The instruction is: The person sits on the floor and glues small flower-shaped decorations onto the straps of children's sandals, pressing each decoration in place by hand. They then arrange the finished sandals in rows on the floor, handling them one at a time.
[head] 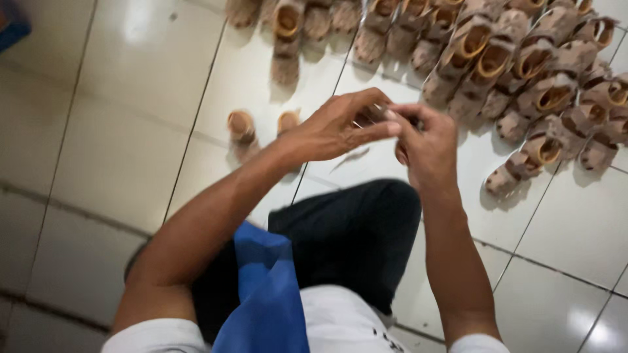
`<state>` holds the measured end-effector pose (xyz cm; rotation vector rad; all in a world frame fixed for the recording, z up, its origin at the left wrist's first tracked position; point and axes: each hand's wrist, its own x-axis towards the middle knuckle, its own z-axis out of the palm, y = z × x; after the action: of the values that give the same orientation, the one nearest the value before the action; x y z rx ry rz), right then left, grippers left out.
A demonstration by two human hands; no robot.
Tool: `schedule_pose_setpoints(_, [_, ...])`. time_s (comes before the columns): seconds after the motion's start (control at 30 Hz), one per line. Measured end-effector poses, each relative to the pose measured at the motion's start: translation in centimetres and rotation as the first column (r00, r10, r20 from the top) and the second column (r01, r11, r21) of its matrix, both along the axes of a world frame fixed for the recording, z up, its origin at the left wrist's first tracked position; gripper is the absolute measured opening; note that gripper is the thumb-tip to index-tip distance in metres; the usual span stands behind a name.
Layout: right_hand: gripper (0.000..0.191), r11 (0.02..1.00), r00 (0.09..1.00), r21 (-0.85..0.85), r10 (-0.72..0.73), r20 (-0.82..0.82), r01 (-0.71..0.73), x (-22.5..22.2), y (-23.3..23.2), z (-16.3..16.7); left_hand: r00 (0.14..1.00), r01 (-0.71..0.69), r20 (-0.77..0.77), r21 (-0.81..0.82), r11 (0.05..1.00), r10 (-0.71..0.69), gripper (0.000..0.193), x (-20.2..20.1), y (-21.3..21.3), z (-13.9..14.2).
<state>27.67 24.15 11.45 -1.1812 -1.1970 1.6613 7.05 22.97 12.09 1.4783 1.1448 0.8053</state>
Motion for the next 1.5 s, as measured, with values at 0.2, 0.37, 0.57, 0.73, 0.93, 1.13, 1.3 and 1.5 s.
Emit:
schedule_pose_setpoints(0.2, [0.015,0.986,0.985,-0.002,0.164,-0.047,-0.164,-2.4,-2.7,2.5,0.924,-0.18,0.324,-0.106,0.978,0.205,0.029,-0.9,-5.4,0.0])
schedule_pose_setpoints(0.37, [0.012,0.968,0.988,0.198,0.15,0.026,-0.152,-1.3,-2.6,0.6,0.96,-0.234,0.152,-0.035,0.972,0.236,0.021,-2.5,-7.5,-1.0])
schedule_pose_setpoints(0.57, [0.012,0.978,0.942,0.076,0.164,0.294,-0.194,-1.3,3.9,-5.4,0.876,-0.477,-0.135,-0.108,0.872,0.462,0.042,-7.0,-13.9,-6.0])
schedule_pose_setpoints(0.73, [0.017,0.993,0.884,-0.074,0.119,0.452,-0.096,-2.8,6.9,-13.1,0.807,-0.561,0.009,-0.299,0.772,0.59,0.028,-7.9,-18.8,-14.3])
schedule_pose_setpoints(0.93, [0.03,0.93,0.803,0.307,-0.023,0.595,-0.201,-2.4,8.7,-16.2,0.816,-0.53,0.031,-0.356,0.769,0.577,0.022,-7.5,-21.5,-19.2])
schedule_pose_setpoints(1.13, [0.014,0.971,0.843,0.233,-0.074,0.533,-0.062,2.6,6.2,-15.7,0.854,-0.505,-0.06,-0.334,0.796,0.516,0.03,-7.1,-21.4,-20.4])
schedule_pose_setpoints(1.3, [0.015,0.814,0.824,0.481,-0.006,0.567,-0.326,-1.2,0.8,-17.0,0.813,-0.555,-0.029,-0.342,0.758,0.582,0.028,-5.8,-19.7,-21.4])
schedule_pose_setpoints(1.5, [0.033,0.705,0.571,0.336,0.12,0.812,-0.625,-9.9,-0.9,-16.8,0.78,-0.598,-0.026,-0.327,0.732,0.626,0.033,-5.0,-19.5,-22.5])
